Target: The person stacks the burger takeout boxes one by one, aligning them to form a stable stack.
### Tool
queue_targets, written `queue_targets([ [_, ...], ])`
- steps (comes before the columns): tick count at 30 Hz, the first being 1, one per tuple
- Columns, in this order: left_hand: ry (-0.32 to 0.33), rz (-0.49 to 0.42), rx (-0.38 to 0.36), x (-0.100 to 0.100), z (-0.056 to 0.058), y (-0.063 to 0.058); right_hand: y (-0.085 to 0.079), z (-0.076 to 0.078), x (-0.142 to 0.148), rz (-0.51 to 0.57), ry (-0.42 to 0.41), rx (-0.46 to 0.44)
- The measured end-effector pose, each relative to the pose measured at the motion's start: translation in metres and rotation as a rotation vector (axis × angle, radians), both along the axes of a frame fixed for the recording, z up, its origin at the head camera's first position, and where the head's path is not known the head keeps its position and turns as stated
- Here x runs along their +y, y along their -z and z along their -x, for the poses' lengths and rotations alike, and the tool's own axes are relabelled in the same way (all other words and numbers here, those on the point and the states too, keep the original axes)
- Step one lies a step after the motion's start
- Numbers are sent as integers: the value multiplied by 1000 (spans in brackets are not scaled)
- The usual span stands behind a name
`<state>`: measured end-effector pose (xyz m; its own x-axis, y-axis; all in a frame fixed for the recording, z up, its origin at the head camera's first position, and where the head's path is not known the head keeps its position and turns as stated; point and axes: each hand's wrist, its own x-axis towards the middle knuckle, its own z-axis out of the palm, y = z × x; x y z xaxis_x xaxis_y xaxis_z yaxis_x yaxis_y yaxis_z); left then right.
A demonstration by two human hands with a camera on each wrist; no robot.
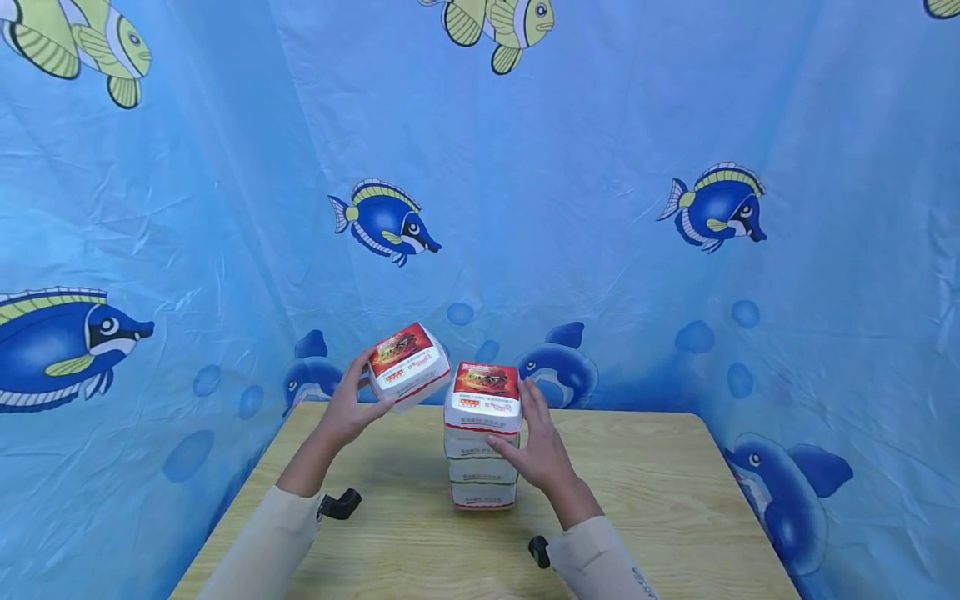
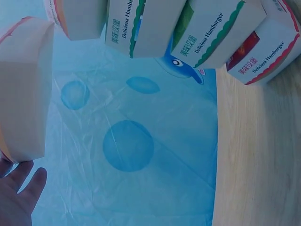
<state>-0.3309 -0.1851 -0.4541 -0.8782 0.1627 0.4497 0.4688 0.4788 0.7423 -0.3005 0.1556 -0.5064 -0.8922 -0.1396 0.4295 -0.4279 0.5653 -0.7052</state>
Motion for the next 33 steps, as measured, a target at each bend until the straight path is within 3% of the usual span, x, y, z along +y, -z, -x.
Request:
queue_targets([
  [7,11,7,27,7,4,-10,0,0,0,5,-5,4],
  [21,33,-62,128,15,7,-30,2,1,1,15,-12,7],
  [24,42,-66,139,21,3,-39,3,1,1,16,-14,0],
  [29,78,-68,145,35,-17,-61,2,1,2,14,-19,-11],
  [33,78,-60,131,40,-24,-66,3,0,4,15,-24,-13],
])
